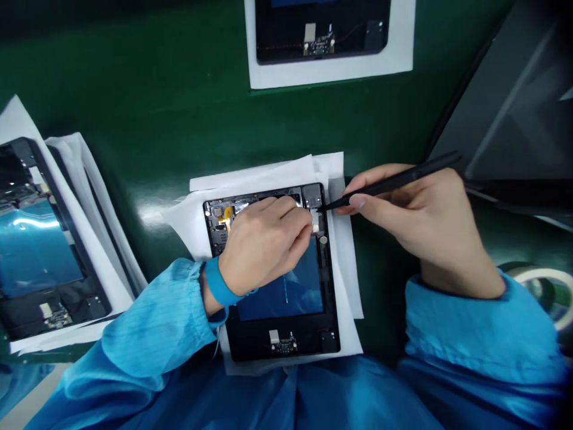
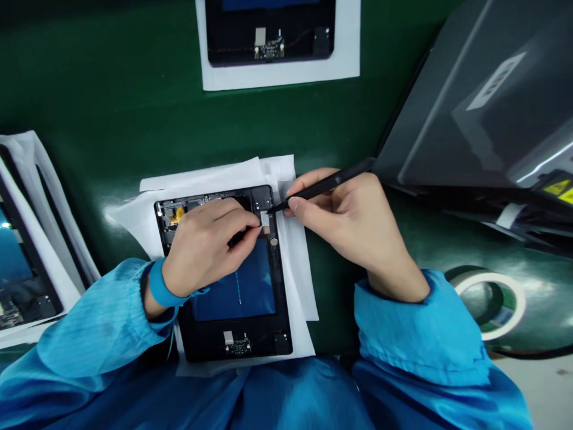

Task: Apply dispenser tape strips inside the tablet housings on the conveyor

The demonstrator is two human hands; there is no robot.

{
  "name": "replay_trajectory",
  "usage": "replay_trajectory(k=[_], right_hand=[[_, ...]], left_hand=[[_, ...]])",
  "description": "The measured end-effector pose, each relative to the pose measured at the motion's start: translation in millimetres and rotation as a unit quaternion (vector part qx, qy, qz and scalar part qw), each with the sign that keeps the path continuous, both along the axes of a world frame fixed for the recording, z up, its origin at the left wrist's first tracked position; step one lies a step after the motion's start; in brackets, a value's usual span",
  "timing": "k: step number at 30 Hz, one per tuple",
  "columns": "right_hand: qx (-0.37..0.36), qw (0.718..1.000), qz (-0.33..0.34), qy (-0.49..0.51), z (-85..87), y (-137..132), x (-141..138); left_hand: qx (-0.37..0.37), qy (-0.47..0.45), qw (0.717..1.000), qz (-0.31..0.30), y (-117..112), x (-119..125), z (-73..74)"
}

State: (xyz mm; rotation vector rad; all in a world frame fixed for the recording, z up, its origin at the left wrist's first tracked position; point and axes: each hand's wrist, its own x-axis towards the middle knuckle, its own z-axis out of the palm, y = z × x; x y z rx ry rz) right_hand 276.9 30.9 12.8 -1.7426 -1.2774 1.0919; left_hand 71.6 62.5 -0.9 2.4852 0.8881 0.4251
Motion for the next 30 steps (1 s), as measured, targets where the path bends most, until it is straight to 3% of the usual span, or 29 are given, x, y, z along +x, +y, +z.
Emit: replay_trajectory(k=[6, 10, 14, 19, 23, 30], right_hand=[[0.032, 0.999, 0.005, 0.02, -5.0, -5.0, 2.1], [0.038, 0.995, 0.011, 0.088, -6.4, -18.8, 6.4], [0.073, 0.981, -0.056, 0.169, -10.5, -22.1, 7.3], [0.013, 0.979, -0.076, 0.186, -22.9, -14.8, 2.8], [0.018, 0.97, -0.11, 0.217, -26.7, -13.6, -1.3], [0.02, 0.978, -0.104, 0.179, -26.5, -14.2, -6.4]], left_hand=[[0.004, -0.002, 1.0, 0.0, 0.6, 0.0, 1.3], [0.006, -0.004, 1.0, 0.0, 0.7, 0.3, 1.3], [0.005, -0.012, 1.0, -0.002, 0.9, 0.8, 1.0], [0.006, -0.014, 1.0, 0.003, 1.2, 1.3, 2.0], [0.005, -0.014, 1.0, 0.0, 1.2, 1.5, 2.1], [0.001, -0.02, 1.0, 0.004, 1.0, 1.0, 2.4]])
